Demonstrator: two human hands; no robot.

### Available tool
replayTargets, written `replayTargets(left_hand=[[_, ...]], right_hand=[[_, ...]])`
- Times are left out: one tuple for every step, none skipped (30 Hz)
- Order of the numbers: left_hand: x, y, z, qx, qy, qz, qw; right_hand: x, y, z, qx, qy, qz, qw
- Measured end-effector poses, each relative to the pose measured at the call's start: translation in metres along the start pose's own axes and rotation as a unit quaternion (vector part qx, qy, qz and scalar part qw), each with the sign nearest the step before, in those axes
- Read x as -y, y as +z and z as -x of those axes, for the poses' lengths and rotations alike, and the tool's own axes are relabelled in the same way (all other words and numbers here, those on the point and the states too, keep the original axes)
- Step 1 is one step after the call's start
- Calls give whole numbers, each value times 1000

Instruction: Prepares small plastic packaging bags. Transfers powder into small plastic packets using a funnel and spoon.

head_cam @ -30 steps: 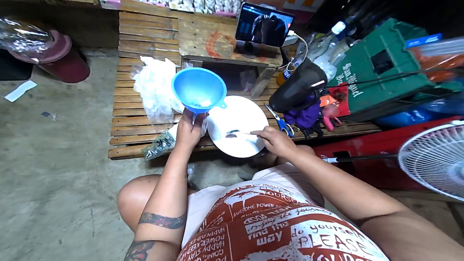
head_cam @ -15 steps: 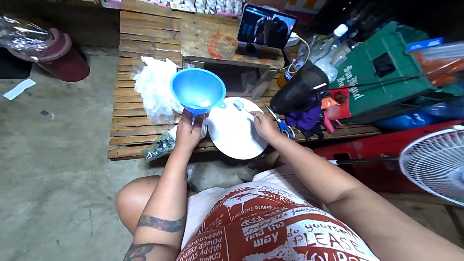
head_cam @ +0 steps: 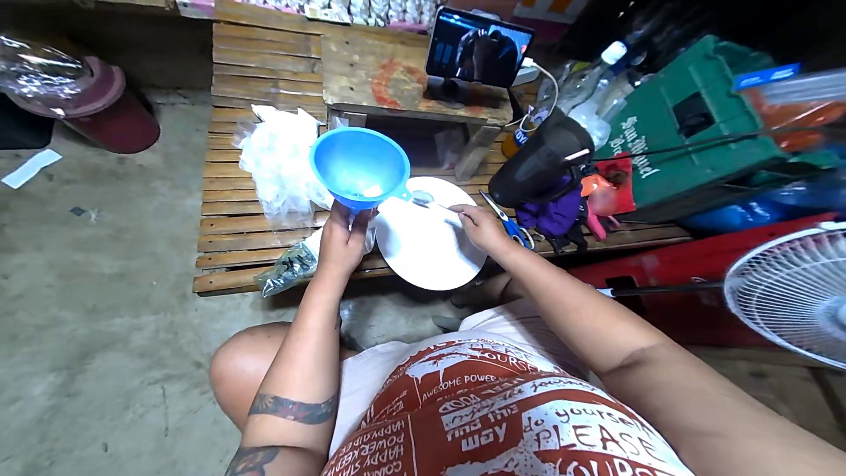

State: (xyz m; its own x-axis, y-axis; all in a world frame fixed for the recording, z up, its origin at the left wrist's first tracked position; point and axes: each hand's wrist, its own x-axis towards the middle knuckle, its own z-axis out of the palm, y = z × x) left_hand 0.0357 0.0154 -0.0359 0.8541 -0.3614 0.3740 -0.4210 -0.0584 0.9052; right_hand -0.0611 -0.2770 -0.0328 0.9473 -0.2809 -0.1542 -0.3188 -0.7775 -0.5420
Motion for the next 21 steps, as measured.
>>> replayTargets(left_hand=[[-1,0,0,2,-1,3,1000],[-1,0,0,3,-2,4,1000],[-1,0,0,2,-1,3,1000],[0,0,0,1,-2,-1,1000],[0,0,0,2,-5,-6,1000],[1,0,0,2,-7,-11,1000],[1,0,0,2,-7,-15,1000],[2,-1,0,1,-6,-16,1000],[3,-1,0,0,-5,-17,1000],[4,-1,0,-2,-2,-17,1000],[3,-2,0,-2,-2,-19,1000],[3,-2,0,-2,-3,-20,1000],[2,-2,0,-2,-8,-19,1000],[1,-2,0,-1,-11,-18,1000],[0,-2,1,-1,-11,-18,1000],[-1,-2,1,0,-11,-17,1000],[-2,-2,2,3,-10,-16,1000],[-3,-3,3,8,-12,-15,1000],[-2,-2,2,5,-7,-12,1000],[0,-1,1,2,-4,-9,1000],[1,-1,1,-1,-2,-8,1000]], right_hand=[[0,-1,-3,-12,31,0,999],[1,-1,-7,-18,56,0,998],[1,0,-9,-22,73,1,997],[3,2,-10,-22,81,1,996],[4,4,-9,-15,83,0,996],[5,8,-8,-3,79,-1,997],[5,13,-6,11,66,-7,998],[3,17,-5,25,44,-12,999],[0,21,-3,38,19,-17,999],[-2,22,-2,54,-6,-22,998],[-2,20,-1,73,-25,-28,997],[-1,15,-1,84,-37,-35,995],[0,11,-2,85,-41,-46,994],[-1,7,-4,77,-34,-60,995],[-3,5,-7,59,-17,-74,995],[-5,4,-10,34,7,-86,996],[-7,4,-15,10,36,-96,995],[-8,3,-19,-9,64,-103,993],[-8,3,-22,-26,85,-107,990],[-7,5,-24,-39,100,-110,988],[-6,8,-25,-46,107,-108,987]])
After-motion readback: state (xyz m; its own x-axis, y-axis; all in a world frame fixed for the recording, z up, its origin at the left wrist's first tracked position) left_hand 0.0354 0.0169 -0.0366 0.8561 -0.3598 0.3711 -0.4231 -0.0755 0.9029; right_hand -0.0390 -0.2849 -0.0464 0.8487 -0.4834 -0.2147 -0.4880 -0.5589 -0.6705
